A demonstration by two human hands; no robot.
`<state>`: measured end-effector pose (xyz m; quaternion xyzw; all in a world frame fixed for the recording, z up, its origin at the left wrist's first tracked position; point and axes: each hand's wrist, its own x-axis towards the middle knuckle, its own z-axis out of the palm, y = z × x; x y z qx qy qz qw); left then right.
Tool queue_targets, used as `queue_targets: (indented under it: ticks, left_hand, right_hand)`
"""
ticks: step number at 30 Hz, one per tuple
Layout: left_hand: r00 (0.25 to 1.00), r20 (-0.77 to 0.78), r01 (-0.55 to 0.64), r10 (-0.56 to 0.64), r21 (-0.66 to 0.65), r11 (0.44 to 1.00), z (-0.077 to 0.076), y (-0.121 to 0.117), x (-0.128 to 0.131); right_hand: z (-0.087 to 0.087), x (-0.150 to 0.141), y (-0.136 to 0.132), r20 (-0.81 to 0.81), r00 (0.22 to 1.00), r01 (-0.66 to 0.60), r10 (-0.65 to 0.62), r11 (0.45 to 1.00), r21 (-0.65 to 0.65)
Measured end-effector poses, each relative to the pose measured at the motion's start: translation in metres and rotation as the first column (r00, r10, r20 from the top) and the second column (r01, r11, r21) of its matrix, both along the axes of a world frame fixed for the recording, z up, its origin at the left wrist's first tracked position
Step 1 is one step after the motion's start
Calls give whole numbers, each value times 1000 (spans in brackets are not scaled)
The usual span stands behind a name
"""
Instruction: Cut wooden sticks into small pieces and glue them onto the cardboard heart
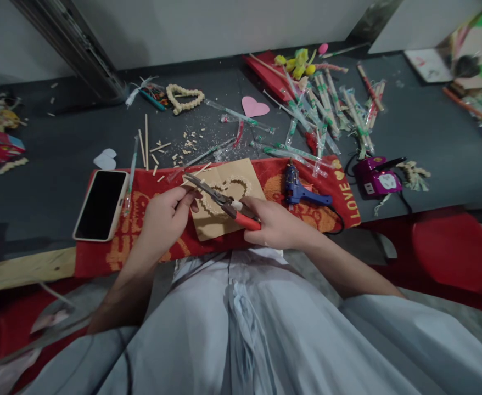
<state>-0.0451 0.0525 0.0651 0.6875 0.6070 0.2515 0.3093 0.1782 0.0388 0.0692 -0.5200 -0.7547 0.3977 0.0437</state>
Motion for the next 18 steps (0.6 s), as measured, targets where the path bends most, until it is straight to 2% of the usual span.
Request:
queue_targets:
  ticks: [7,11,14,18]
  left_hand:
    - [977,-210,1,19,95,995,-2,-3,2]
    - [962,-263,-17,68,195,981,-6,-4,4]
    - [970,-231,-18,74,233,972,-9,-3,2]
    - [1000,-12,17,-16,105,994,-10,-1,-4]
  right_hand:
    - [-1,-5,-2,53,998,17,-21,998,64]
    - [-2,-6,-3,45,998,30,-32,998,56]
    - [-4,-5,-3,-1,1000,10,-10,999,34]
    - [-7,0,-3,-74,996,-46,48,998,33]
